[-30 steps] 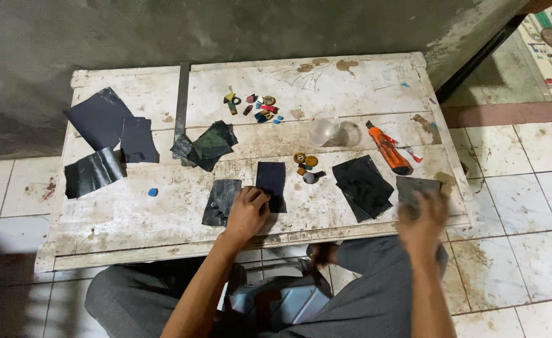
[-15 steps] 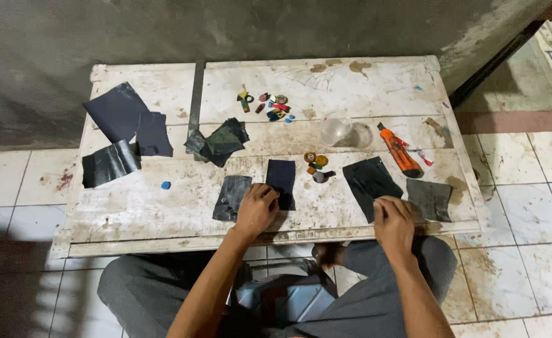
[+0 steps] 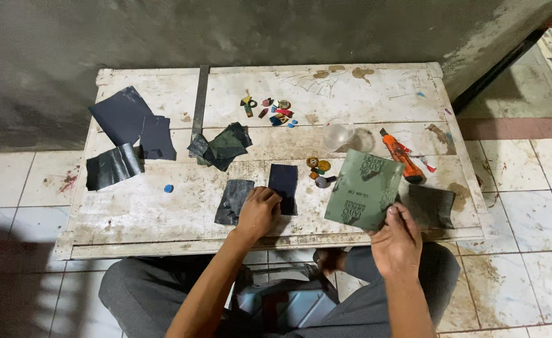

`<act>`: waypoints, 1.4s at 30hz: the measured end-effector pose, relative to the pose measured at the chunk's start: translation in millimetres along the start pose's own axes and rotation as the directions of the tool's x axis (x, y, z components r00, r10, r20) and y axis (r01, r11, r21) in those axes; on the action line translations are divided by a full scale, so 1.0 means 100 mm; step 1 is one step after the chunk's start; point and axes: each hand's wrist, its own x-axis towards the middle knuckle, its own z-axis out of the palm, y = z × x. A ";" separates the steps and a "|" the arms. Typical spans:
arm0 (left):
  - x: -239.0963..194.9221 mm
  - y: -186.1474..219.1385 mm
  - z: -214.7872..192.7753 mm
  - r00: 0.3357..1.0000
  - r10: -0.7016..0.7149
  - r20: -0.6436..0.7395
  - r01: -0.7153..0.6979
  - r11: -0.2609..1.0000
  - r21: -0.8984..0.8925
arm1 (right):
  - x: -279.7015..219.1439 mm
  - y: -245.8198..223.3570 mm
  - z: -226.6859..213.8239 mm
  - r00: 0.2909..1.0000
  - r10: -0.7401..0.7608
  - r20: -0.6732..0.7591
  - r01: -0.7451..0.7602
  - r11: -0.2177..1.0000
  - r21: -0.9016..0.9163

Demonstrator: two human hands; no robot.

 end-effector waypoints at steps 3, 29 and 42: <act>0.05 -0.03 0.03 0.999 0.020 -0.050 -0.023 0.997 -0.072 | 0.03 0.06 -0.15 0.997 0.072 -0.035 -0.075 0.994 -0.084; 0.11 -0.04 0.05 0.988 -0.036 0.151 0.035 0.999 0.012 | 0.43 0.25 -0.20 0.560 0.028 0.828 0.803 -0.265 -0.534; 0.03 0.04 -0.03 0.991 -0.042 0.129 0.042 0.999 0.004 | 0.24 0.48 0.35 0.645 -0.204 0.736 0.744 -0.053 -0.666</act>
